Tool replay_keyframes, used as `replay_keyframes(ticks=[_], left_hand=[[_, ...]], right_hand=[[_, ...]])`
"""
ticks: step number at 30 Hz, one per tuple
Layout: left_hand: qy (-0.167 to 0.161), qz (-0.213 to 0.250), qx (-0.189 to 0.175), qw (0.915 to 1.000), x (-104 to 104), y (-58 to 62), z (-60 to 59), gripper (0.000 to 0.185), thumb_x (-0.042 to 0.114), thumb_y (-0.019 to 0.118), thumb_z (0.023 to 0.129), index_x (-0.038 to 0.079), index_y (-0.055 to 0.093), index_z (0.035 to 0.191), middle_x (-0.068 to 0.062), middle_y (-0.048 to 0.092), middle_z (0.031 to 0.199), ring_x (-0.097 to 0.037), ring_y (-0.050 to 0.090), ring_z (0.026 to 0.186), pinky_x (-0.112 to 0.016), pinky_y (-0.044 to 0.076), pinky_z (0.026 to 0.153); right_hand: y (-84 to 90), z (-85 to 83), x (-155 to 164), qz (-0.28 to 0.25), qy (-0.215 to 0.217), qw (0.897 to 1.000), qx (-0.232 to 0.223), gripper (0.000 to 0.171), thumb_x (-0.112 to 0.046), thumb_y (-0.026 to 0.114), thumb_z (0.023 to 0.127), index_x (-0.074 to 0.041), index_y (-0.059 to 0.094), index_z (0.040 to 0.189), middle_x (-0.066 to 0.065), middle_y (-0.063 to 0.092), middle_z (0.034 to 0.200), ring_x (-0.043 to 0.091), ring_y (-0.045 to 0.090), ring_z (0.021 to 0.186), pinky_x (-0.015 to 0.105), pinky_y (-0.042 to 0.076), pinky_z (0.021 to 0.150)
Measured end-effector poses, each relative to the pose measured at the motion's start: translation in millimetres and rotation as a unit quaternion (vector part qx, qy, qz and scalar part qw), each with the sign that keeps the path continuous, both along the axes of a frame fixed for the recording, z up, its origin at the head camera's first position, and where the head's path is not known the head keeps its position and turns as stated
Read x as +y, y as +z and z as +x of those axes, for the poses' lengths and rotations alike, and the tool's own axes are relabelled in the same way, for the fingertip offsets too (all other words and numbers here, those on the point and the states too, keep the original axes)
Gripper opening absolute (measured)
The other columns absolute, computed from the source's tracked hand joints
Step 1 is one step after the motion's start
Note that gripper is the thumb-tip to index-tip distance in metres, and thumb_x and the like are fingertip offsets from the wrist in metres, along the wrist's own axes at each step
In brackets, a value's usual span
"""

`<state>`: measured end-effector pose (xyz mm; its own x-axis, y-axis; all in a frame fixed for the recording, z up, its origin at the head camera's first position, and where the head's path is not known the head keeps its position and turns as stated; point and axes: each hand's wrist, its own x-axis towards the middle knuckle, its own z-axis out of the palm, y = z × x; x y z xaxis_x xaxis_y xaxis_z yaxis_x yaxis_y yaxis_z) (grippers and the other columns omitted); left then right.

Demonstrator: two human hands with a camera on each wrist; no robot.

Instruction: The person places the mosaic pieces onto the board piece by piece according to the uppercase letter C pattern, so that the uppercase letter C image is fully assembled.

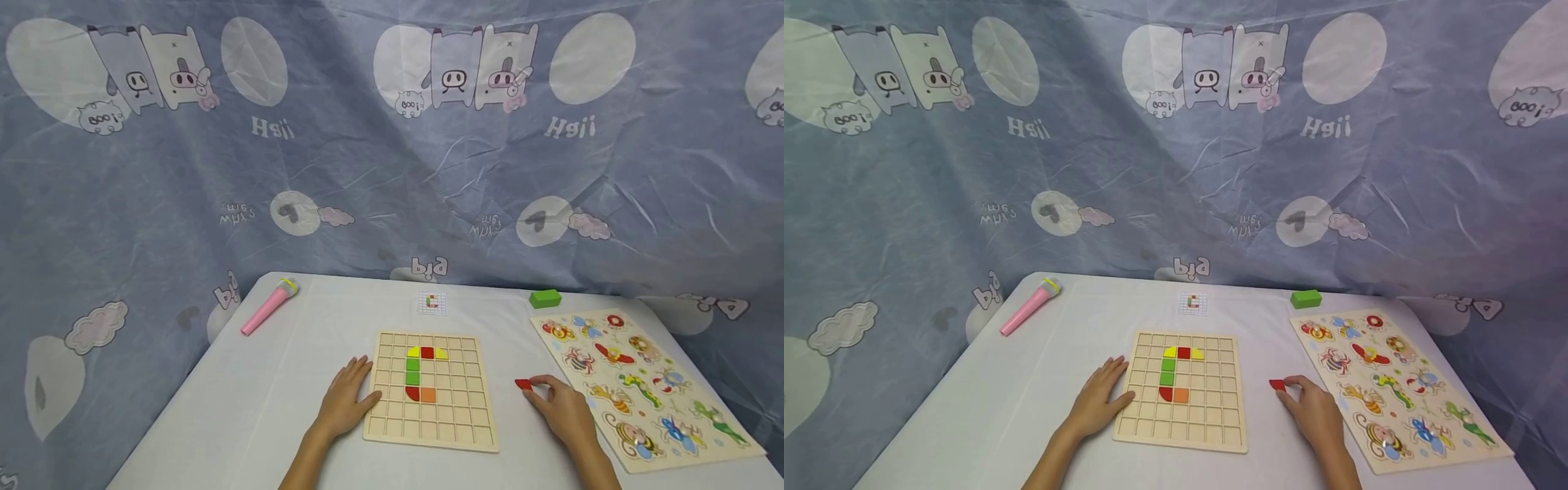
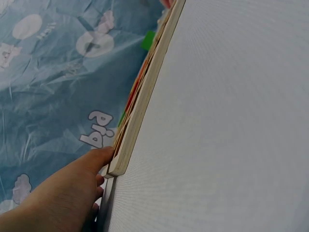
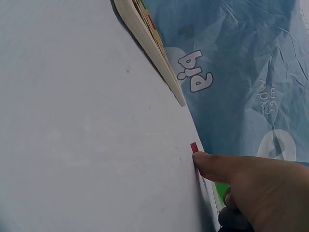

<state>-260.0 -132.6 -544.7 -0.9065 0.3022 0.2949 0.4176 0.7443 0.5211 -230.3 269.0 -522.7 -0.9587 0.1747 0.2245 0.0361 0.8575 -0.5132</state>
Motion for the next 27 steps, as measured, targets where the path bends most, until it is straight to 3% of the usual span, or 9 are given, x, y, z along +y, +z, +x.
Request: replay_keyframes(ticks=[14,27], left_hand=[[0.002,0.001,0.012,0.9999,1,-5.0,0.9,0.065,0.044,0.057,0.088,0.004,0.042,0.137,-0.01,0.038,0.143,-0.032,0.026,0.135,-0.051,0.02,0.108],[0.001,-0.004,0.008,1.0,0,-2.8,-1.0,0.065,0.045,0.054,0.089,0.004,0.041,0.138,-0.011,0.037,0.144,-0.031,0.024,0.136,-0.049,0.017,0.109]], right_hand=[[-4.1,-9.4,-14,0.001,0.048,0.999,-0.001,0.039,-0.035,0.074,0.076,-0.009,0.067,0.104,-0.003,0.04,0.056,0.011,0.035,0.047,0.025,0.027,0.042],[-0.4,-7.4,-9,0.009,0.01,1.0,-0.007,0.041,-0.03,0.073,0.077,-0.006,0.063,0.109,-0.001,0.04,0.054,0.013,0.035,0.046,0.026,0.025,0.041]])
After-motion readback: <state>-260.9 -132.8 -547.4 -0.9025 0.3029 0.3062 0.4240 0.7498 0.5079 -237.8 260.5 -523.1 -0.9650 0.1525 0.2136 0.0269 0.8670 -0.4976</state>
